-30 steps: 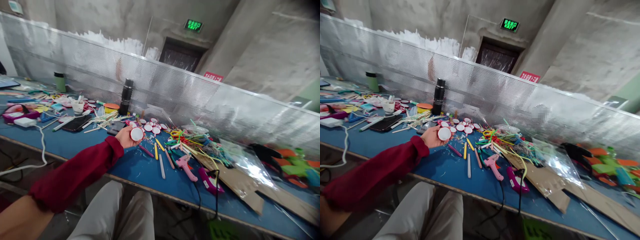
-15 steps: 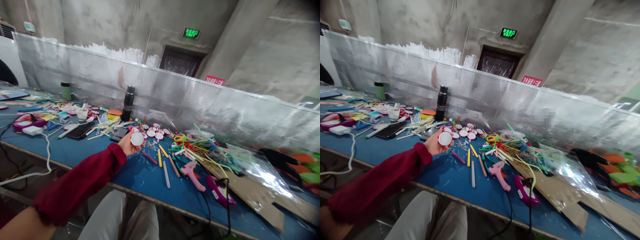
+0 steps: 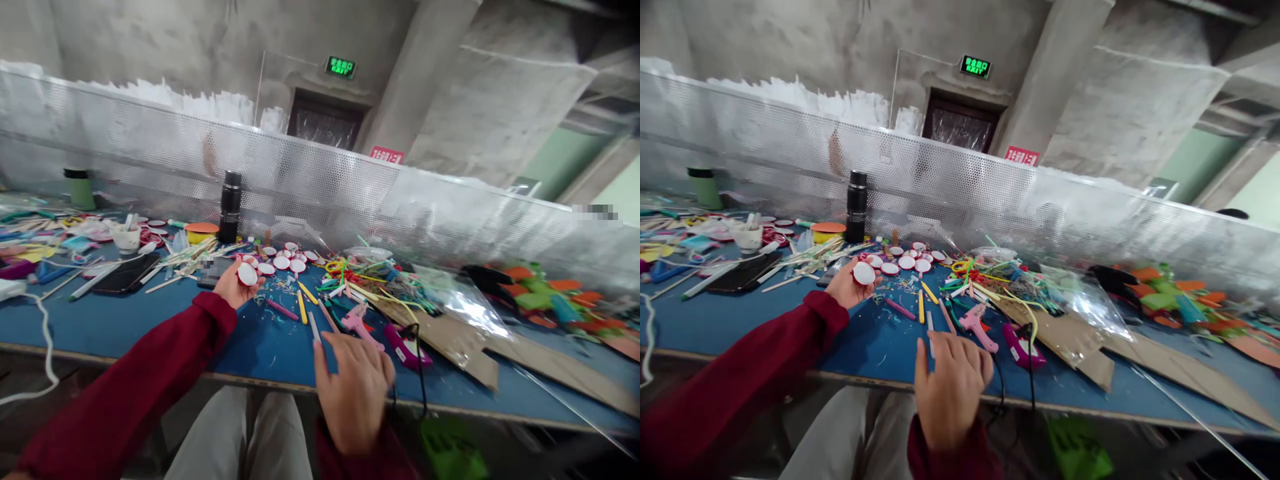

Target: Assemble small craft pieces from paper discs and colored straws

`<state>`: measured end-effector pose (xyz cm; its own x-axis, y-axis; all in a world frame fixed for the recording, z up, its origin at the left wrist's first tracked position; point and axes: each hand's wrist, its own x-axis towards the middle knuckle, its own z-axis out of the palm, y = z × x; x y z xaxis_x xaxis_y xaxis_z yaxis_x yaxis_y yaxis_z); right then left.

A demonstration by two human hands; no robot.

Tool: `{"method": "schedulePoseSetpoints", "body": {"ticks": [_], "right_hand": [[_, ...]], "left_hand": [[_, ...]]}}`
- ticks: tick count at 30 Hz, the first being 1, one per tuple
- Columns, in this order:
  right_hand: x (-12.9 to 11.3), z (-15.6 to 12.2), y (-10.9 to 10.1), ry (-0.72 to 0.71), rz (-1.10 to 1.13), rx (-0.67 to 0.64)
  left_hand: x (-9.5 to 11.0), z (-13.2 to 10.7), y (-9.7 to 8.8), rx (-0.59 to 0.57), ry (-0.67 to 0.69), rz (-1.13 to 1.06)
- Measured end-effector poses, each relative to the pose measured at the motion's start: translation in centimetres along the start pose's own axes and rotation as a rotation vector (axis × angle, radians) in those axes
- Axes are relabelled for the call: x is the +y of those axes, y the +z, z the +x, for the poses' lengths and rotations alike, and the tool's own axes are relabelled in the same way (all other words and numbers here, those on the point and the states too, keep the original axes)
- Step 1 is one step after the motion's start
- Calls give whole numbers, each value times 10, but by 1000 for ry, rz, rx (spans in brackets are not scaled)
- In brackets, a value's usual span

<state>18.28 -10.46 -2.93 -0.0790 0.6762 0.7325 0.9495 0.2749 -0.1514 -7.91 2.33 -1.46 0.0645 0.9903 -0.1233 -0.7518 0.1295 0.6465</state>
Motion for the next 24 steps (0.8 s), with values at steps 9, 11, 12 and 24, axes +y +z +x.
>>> {"method": "schedulePoseSetpoints", "body": {"ticks": [9,11,12,24], "right_hand": [[21,29,63,87,-272,-232],[25,32,62,114,-323,-218],[25,33,61,134,-342,-199],[-32,81,94,-188,-207,-459]], "left_hand": [[3,-1,3,22,74,125],[4,-1,3,43,91,129],[4,-1,3,47,98,132],[17,7,-7,87,189,26]]}}
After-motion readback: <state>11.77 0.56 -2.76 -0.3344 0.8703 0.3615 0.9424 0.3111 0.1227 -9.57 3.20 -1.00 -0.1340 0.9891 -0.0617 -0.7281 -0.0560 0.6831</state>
